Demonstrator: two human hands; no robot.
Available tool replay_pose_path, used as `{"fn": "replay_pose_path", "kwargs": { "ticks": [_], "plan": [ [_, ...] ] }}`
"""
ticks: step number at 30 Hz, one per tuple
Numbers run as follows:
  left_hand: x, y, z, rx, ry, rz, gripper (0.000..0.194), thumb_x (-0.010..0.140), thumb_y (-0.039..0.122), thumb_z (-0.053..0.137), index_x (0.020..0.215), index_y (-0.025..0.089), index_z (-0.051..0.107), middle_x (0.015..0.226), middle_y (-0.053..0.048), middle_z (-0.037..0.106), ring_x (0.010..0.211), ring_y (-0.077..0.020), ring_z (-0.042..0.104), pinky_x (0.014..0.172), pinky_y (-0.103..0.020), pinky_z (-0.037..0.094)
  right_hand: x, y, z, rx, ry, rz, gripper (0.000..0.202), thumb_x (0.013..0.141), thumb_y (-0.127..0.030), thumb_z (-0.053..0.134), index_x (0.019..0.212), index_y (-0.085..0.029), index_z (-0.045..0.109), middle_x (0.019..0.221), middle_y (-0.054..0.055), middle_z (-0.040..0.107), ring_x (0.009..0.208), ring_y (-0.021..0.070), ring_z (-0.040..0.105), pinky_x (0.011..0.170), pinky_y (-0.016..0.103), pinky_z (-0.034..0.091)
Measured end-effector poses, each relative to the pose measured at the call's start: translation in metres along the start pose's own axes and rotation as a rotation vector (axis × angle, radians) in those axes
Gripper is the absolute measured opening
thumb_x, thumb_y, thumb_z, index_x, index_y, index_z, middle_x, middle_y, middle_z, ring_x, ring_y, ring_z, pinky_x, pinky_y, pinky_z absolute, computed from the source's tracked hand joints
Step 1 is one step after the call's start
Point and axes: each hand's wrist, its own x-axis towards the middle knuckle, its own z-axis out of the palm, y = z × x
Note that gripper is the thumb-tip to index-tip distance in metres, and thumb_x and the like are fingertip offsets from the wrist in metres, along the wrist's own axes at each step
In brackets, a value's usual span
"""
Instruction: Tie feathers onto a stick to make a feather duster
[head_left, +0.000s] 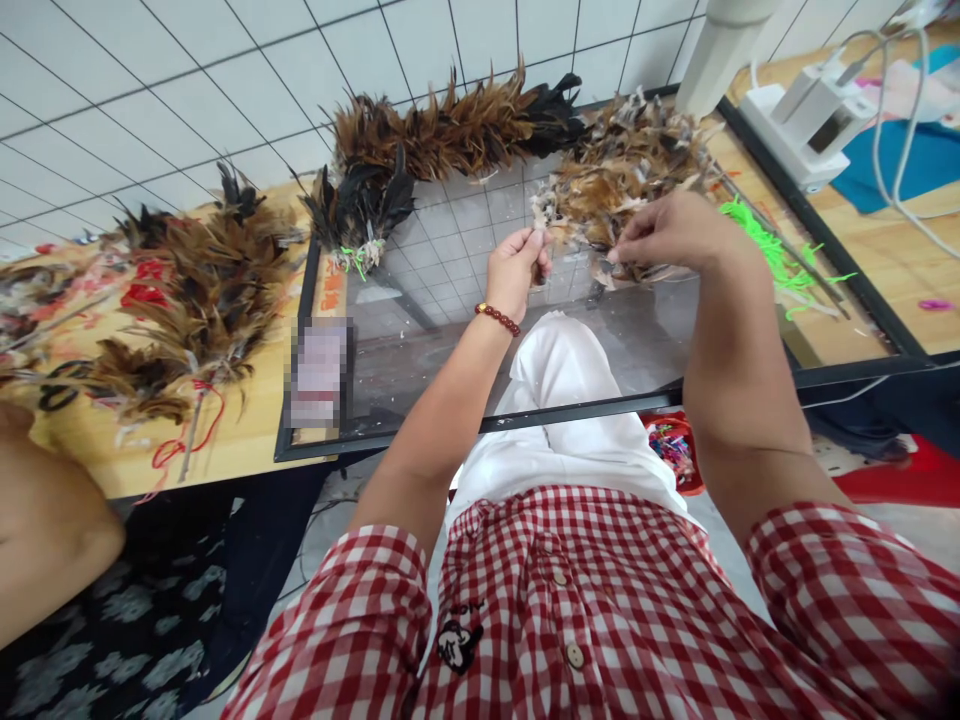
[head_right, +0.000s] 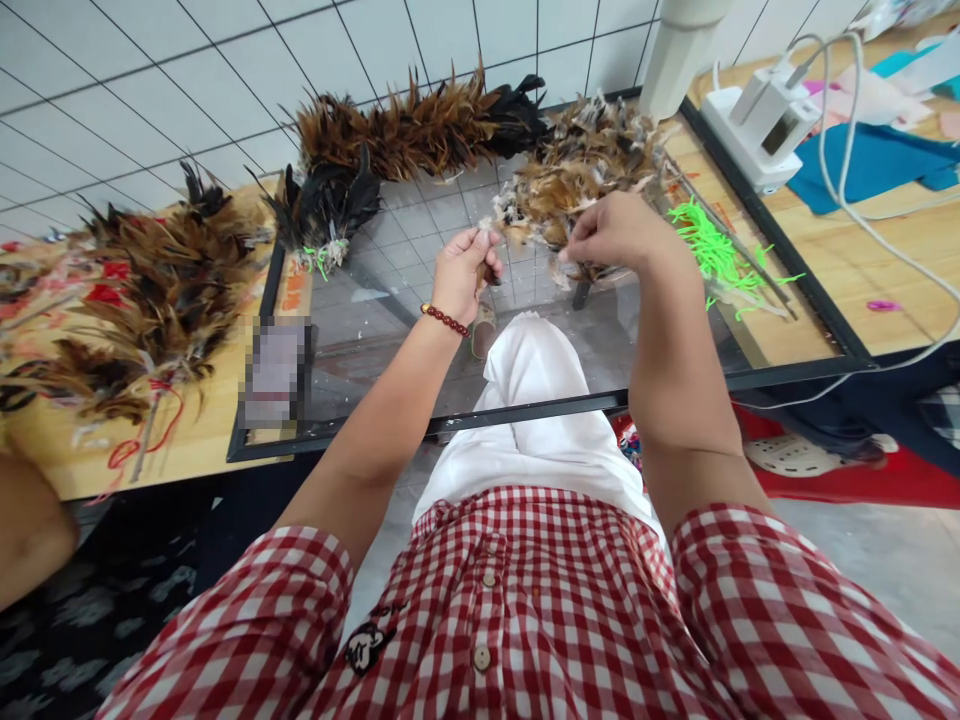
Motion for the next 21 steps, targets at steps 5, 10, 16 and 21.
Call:
{"fn": "replay_pose_path", "kwargs": {
  "ticks": [5,10,16,21],
  "plan": [
    [0.0,0.0,-0.001,0.019,0.04,0.007,0.023,0.093,0.044,0.067,0.094,0.021,0.069,0.06,0.004,0.054,0.059,-0.0088,0.06,0.058,-0.021,0.046,0.01,0.035,0.02,-0.004,-0.278,-0.157,0.028,0.05,-0.026,0.098,0.058,-0.018,0.072,0.041,-0.007,0.049,0.049,0.0081,0.044,0.056,0.026,0.042],
    [0.001,-0.001,0.001,0.025,0.047,0.048,0.017,0.091,0.035,0.071,0.084,0.02,0.068,0.063,0.003,0.058,0.067,-0.0101,0.064,0.065,-0.021,0.048,0.009,-0.001,0.041,0.084,-0.158,-0.109,0.024,0.07,-0.029,0.085,0.06,-0.016,0.067,0.045,-0.003,0.051,0.059,0.0114,0.052,0.063,0.028,0.039],
    [0.004,-0.006,0.002,0.164,0.046,0.205,0.016,0.085,0.017,0.074,0.07,0.019,0.068,0.074,-0.001,0.07,0.086,-0.0143,0.067,0.077,-0.022,0.048,0.002,-0.056,0.045,-0.005,-0.058,-0.183,0.015,0.076,-0.03,0.074,0.068,-0.019,0.066,0.063,0.001,0.064,0.067,0.0175,0.06,0.067,0.031,0.043],
    [-0.002,-0.004,0.003,0.21,0.032,0.166,0.026,0.084,0.016,0.074,0.062,0.021,0.063,0.058,0.001,0.061,0.078,-0.0152,0.066,0.074,-0.023,0.048,0.002,-0.066,0.049,0.088,0.117,-0.182,0.007,0.077,-0.026,0.072,0.078,-0.021,0.068,0.082,0.006,0.069,0.077,0.0214,0.061,0.074,0.036,0.048]
  ]
}}
